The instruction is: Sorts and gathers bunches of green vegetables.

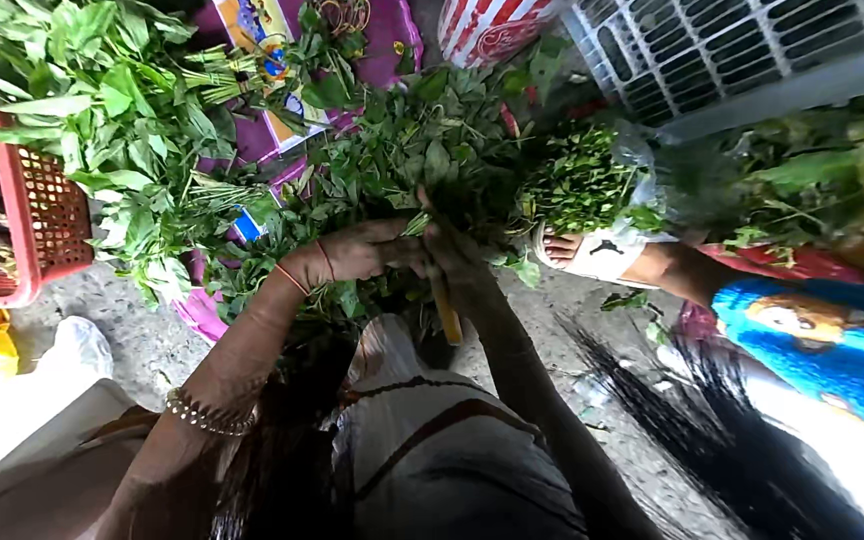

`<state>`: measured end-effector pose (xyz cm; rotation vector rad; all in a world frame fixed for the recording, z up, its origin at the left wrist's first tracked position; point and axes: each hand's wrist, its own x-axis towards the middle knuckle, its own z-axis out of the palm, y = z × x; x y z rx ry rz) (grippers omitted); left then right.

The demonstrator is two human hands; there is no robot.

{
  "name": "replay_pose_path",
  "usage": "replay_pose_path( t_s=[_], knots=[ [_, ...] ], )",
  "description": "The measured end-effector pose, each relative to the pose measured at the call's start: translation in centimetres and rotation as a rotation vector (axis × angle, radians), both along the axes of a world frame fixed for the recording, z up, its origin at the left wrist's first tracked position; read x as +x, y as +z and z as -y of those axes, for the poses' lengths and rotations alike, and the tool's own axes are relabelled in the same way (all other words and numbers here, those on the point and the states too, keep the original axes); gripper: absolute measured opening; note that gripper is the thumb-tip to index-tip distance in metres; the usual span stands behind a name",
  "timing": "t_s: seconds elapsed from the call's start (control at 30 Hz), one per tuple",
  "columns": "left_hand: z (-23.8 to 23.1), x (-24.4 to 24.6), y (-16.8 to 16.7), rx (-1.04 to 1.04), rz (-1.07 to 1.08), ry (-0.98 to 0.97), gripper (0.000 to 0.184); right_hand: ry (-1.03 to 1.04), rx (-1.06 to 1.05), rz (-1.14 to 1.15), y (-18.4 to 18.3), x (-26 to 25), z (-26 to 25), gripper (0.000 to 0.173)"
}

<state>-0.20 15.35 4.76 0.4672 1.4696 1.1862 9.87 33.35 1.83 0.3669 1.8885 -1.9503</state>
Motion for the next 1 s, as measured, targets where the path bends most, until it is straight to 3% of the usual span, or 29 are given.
replay_pose_path(
  t_s=[0.17,0.33,0.5,0.57,0.63,0.73,0.83,0.93,1.0],
  knots=[
    [-0.3,0.4,-1.2,0.025,-0.021,0.017,0.023,-0.015,0.074,-0.095,-0.6,0.0,0.1,0.052],
    [-0.8,0.9,-2.0,-0.128,-0.438,-0.092,0.037,-0.08,0.1,-0.045,-1.3,0.3,0.5,0.049],
    [-1.7,1.2,-2.0,-0.403,-0.715,-0.273,0.034,-0.172,-0.005,0.156,-1.2,0.5,1.2,0.042],
    [-1.3,2.2,-3.4,-0.431,-0.929,-0.229,0.028,-0.199,-0.038,0.234,-1.4,0.5,1.4,0.037],
    [-1.8,2.2,-3.0,-0.506,-0.916,-0.269,0.028,-0.192,-0.07,0.251,-1.9,0.4,1.3,0.034],
    [-0.9,4.6,-5.3,-0.422,-1.096,-0.095,0.029,-0.221,-0.11,0.238,-2.7,-0.1,1.2,0.03],
    [-1.1,5.0,-5.1,-0.429,-1.085,-0.075,0.03,-0.127,-0.021,0.181,-2.6,-0.3,0.9,0.055],
    [-2.5,2.9,-1.4,-0.583,-0.82,-0.26,0.027,-0.096,0.028,0.158,-2.8,-0.2,1.4,0.058],
    [-2.7,3.0,-0.9,-0.616,-0.817,-0.275,0.027,-0.149,-0.004,0.178,-3.3,0.0,1.8,0.056]
  ],
)
